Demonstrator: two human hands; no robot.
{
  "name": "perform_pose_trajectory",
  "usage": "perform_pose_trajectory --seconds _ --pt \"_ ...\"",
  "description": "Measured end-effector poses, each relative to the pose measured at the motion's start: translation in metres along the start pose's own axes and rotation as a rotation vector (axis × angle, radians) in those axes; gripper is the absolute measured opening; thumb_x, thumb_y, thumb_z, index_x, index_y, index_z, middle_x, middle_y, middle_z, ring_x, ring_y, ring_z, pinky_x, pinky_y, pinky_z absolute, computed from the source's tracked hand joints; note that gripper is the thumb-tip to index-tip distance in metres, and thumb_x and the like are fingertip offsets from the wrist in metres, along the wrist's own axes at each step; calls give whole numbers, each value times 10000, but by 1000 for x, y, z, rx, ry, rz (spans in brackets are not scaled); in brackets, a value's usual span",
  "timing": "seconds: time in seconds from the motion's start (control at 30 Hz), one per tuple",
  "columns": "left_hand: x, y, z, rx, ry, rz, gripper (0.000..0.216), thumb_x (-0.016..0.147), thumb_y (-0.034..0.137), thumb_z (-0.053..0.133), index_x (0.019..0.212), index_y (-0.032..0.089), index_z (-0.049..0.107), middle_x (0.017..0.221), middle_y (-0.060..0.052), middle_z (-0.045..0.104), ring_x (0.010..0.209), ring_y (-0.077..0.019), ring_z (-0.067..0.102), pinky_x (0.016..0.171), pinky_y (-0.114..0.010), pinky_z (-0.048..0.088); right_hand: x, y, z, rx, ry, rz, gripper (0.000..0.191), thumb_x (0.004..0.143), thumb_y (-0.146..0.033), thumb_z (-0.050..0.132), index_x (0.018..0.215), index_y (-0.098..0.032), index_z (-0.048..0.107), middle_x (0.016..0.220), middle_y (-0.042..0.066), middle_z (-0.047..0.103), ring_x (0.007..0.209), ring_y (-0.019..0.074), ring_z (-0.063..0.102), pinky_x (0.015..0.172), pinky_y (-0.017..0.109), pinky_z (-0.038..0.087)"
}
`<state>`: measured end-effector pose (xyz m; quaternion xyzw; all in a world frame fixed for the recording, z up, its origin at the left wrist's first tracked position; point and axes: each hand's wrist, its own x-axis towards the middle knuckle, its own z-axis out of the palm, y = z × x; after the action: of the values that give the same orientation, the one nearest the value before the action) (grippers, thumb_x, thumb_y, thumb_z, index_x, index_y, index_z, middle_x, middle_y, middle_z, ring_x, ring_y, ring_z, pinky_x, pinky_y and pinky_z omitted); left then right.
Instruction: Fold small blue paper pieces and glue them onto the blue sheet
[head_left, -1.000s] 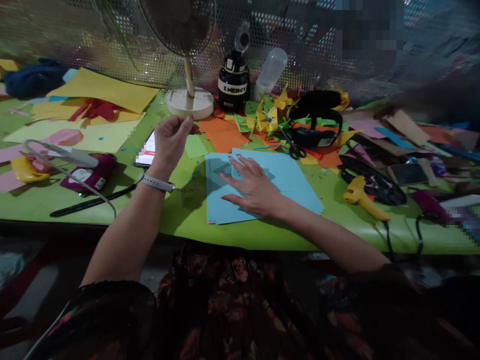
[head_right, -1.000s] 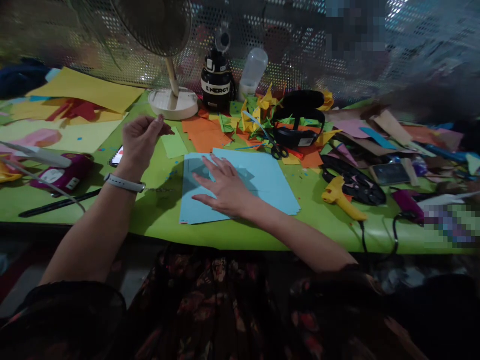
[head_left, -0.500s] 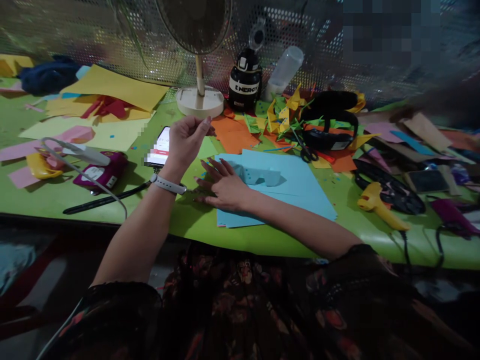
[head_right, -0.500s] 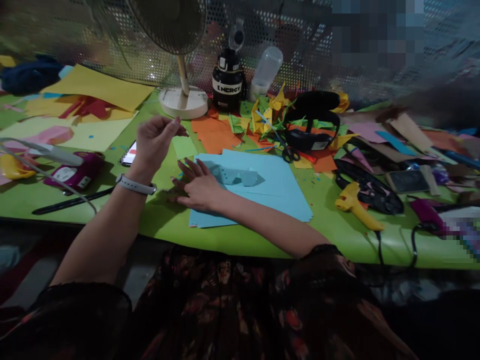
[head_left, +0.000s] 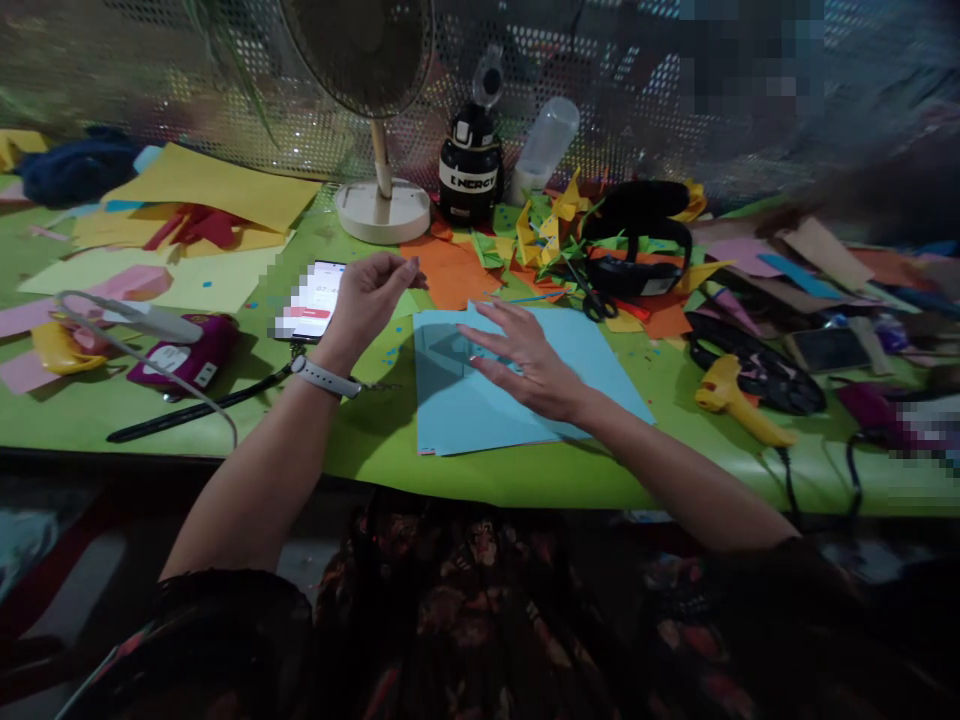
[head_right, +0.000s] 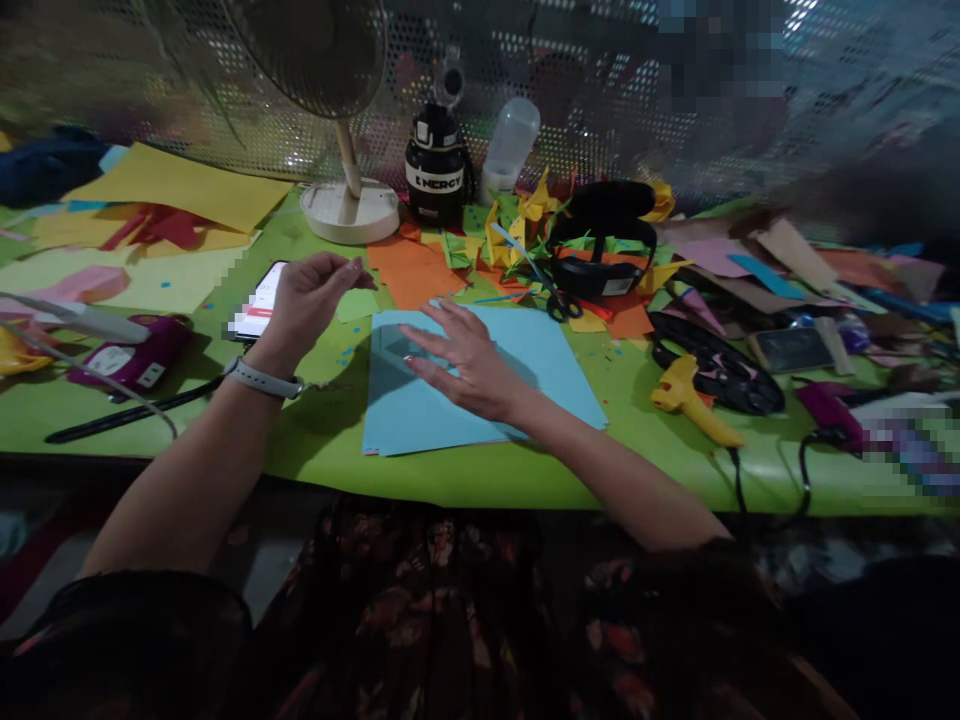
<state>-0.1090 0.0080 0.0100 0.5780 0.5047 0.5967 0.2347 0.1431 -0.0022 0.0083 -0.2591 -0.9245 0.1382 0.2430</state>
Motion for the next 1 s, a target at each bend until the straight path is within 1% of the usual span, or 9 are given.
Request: perform_pose_trajectory --seconds 0.1,0.2,0.3,0.4,0.5,0.6,0.73,0.83,1.0 --pt "-7 10 9 101 -244 -6 242 842 386 682 922 159 698 942 -81 747 875 -180 689 818 -299 534 -22 22 -18 23 67 89 514 989 -574 372 1396 -318 554 1526 49 446 1466 241 301 1210 515 223" --pt "-11 19 23 247 -465 67 348 808 367 706 1089 165 669 1107 -105 723 1036 -224 666 928 -357 500 -37 40 -26 36 67 158 530 985 -586 372 1394 -305 557 1523 58 451 1467 241 303 1211 524 211" --pt "-12 21 40 357 -630 116 498 773 364 726 1221 179 611 1200 -117 690 1114 -262 642 975 -406 472 -44 51 -25 79 52 206 540 976 -607 370 1389 -316 563 1528 48 448 1471 248 296 1214 534 197" --pt "-13 16 57 414 -734 123 504 772 313 707 1252 207 598 1188 -104 696 1081 -261 651 953 -403 474 -46 55 -20 160 51 251 538 967 -623 370 1376 -340 574 1540 26 435 1476 250 283 1217 534 196" --pt "-12 11 68 377 -769 91 463 788 284 675 1239 202 608 1121 -92 715 986 -232 673 881 -363 493 -46 57 -18 255 24 285 524 966 -606 385 1371 -336 580 1555 21 419 1487 242 264 1221 524 194" --pt "-10 6 70 279 -776 34 452 799 281 663 1239 204 597 1018 -63 737 882 -197 687 819 -334 501 -45 58 -17 332 20 310 501 967 -584 398 1365 -344 584 1558 10 419 1493 248 258 1219 542 189" --pt "-10 5 69 84 -809 -56 482 802 303 684 1257 188 573 959 -58 739 873 -184 688 799 -324 506 -43 58 -19 398 10 329 463 977 -553 386 1371 -388 566 1562 -21 413 1489 259 273 1200 583 211" --pt "-12 7 68 -30 -806 -125 518 792 298 709 1272 171 561 945 -57 714 869 -173 676 790 -314 515 -42 55 -22 431 -10 340 469 986 -544 369 1386 -381 552 1561 -27 413 1492 245 269 1214 557 195" --pt "-14 15 66 -184 -774 -219 557 777 269 745 1290 179 547 881 -25 676 805 -140 652 732 -273 515 -43 52 -19 381 -3 273 487 994 -555 350 1419 -384 515 1583 -35 374 1507 251 228 1221 558 173"
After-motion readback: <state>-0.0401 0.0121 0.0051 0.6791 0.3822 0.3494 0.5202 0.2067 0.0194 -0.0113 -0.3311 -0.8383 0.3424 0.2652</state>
